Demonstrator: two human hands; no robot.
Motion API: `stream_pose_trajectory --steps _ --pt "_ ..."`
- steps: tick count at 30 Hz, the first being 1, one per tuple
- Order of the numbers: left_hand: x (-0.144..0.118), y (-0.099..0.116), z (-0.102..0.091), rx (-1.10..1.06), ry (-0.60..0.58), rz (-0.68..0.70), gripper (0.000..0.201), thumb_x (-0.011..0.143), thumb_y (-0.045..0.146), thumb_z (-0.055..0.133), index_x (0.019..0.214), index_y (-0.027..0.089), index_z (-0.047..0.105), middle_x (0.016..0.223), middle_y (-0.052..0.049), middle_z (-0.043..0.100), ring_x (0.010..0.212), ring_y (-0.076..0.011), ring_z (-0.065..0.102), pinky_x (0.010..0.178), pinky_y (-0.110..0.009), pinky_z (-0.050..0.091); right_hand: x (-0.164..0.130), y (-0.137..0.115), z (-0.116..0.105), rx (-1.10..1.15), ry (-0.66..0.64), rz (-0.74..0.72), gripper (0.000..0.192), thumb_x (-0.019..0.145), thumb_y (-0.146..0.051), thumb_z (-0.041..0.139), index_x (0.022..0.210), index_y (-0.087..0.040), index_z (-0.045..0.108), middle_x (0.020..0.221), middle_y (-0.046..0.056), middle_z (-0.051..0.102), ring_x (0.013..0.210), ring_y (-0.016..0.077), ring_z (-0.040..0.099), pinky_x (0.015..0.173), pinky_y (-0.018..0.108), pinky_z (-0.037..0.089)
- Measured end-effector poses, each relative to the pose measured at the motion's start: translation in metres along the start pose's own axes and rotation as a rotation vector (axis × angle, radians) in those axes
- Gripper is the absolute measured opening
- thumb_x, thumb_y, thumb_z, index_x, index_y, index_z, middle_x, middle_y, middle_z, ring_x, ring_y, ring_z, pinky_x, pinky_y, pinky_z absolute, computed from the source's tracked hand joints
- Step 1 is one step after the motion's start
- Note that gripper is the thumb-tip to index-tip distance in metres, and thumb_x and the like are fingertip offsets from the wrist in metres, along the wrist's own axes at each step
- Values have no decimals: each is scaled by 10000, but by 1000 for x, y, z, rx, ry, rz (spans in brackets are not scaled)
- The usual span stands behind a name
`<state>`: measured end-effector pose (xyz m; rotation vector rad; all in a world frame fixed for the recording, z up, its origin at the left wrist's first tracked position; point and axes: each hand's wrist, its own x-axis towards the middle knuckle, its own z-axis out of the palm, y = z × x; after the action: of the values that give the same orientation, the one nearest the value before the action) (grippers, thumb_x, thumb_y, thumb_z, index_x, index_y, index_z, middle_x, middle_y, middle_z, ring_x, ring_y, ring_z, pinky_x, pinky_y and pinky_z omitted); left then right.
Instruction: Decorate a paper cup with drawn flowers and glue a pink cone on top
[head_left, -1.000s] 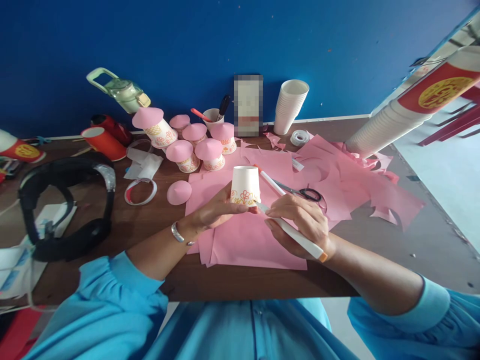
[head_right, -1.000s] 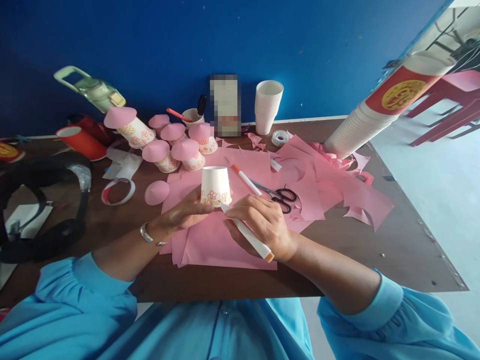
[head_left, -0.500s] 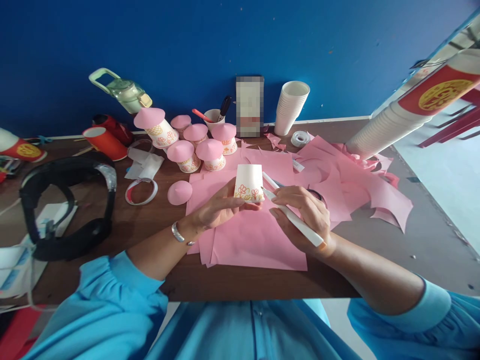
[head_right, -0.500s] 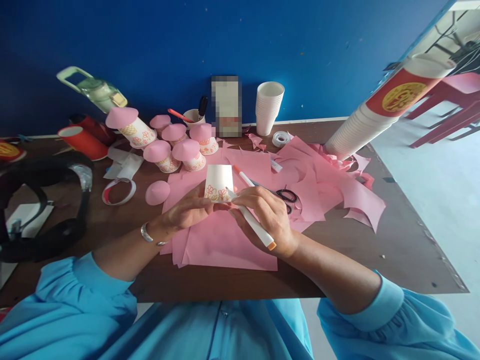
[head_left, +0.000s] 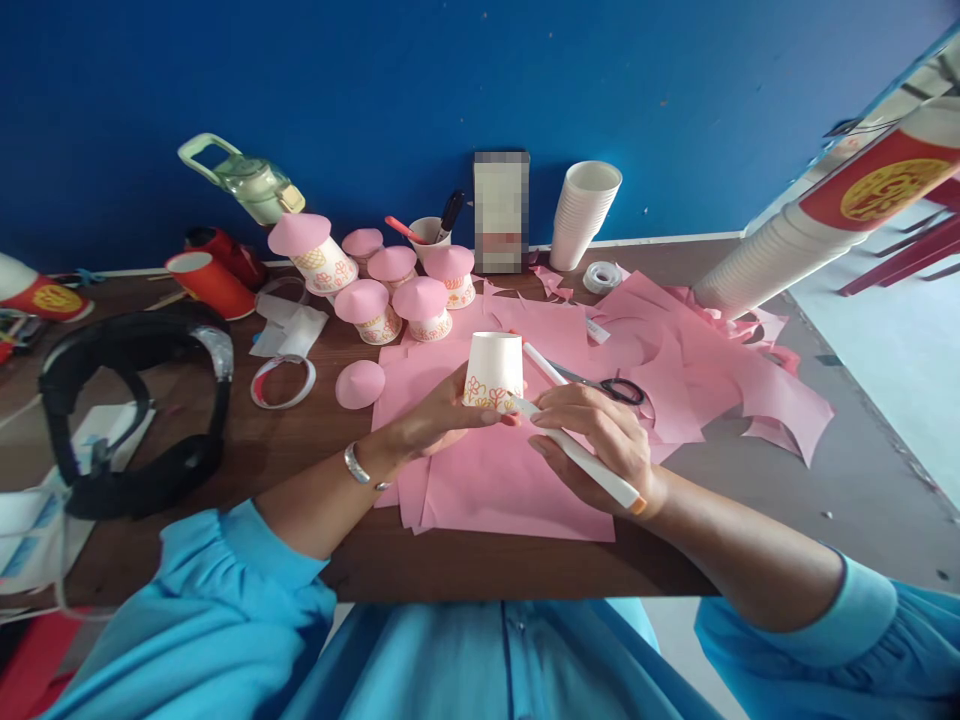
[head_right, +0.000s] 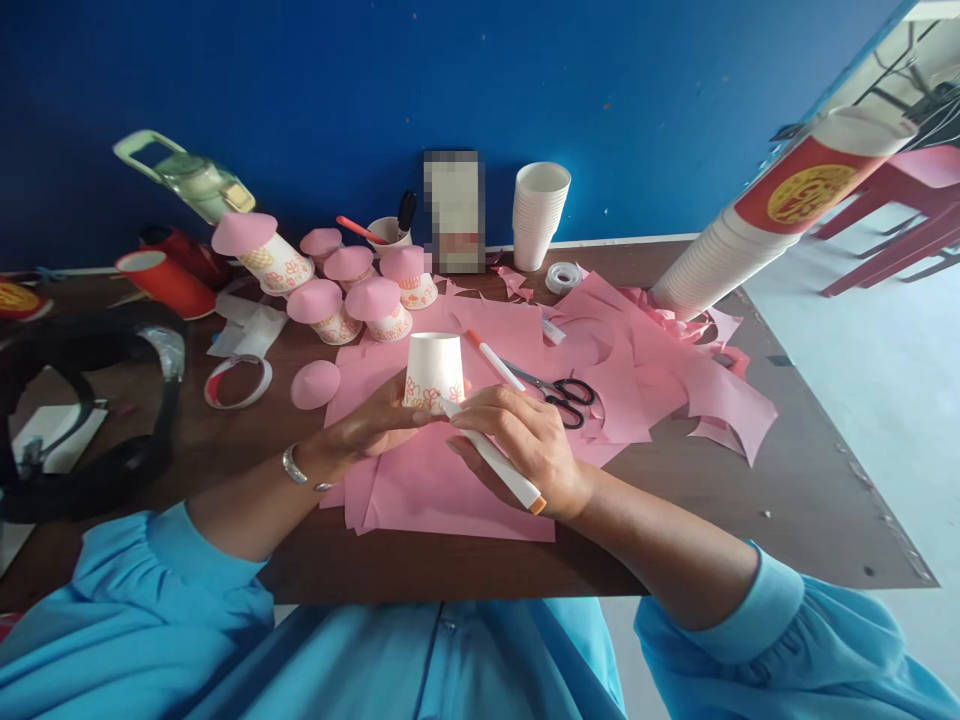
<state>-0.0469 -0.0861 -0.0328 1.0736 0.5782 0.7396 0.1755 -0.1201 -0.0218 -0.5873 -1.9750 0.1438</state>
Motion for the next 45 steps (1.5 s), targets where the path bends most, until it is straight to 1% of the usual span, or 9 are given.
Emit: stream_pose_trajectory --steps 5,9,11,17,24,28,35,40,45 --pt "1 2 1 5 -2 -2 402 804 364 903 1150 245 737 1022 -49 733 1005 -236 698 952 -416 574 2 0 0 -32 1 -7 266 946 -89 687 1175 -219 649 861 24 741 733 182 739 612 326 643" --pt "0 9 6 8 6 6 367 760 451 930 1048 289 771 999 -41 723 1003 -249 690 935 -418 579 0 0 3 -50 11 -30 259 934 -74 693 1155 -204 653 840 22 731 717 182 724 603 313 620" --pt "-1 11 8 4 7 10 399 741 482 937 1058 303 775 1007 -40 721 1013 -255 688 938 -427 581 -2 1 4 -52 3 -32 272 928 -71 694 1166 -198 656 846 25 733 722 187 726 606 314 614" --pt "-1 9 8 18 37 -30 480 743 451 941 1136 268 735 1031 -47 711 1021 -257 690 942 -434 577 -2 1 5 -47 -16 -33 311 952 -89 683 1236 -213 645 870 32 750 765 196 749 641 317 632" --pt "0 6 5 -8 4 -49 460 773 399 937 1113 211 691 1016 -38 710 985 -221 683 954 -408 553 -2 1 5 -36 -20 -26 314 956 -90 691 1249 -197 654 874 41 750 759 200 746 635 321 627" --pt "2 -1 -1 -5 -15 -39 430 797 361 918 1131 201 700 1032 -56 735 991 -225 692 961 -409 552 -2 1 3 -46 -14 8 307 953 -108 699 1239 -210 661 885 34 747 735 195 734 622 324 622" --pt "3 -4 -3 -23 -21 -16 413 799 335 908 1140 209 714 1038 -62 757 994 -229 702 951 -396 555 1 0 2 -78 -11 4 269 938 -72 666 1162 -219 645 839 17 731 696 180 724 605 313 622" --pt "0 0 -1 -5 -9 -5 413 785 398 919 1093 210 719 1020 -53 734 1001 -227 684 951 -398 560 3 -3 1 -53 14 -29 268 909 -45 677 1121 -204 644 811 14 734 673 175 720 573 305 601" --pt "-2 2 -1 7 -15 -4 443 805 430 899 1164 241 720 1044 -50 730 1027 -249 688 974 -435 561 3 -5 0 -58 24 -37 243 934 -78 676 1124 -226 643 809 -1 734 657 165 706 557 305 592"
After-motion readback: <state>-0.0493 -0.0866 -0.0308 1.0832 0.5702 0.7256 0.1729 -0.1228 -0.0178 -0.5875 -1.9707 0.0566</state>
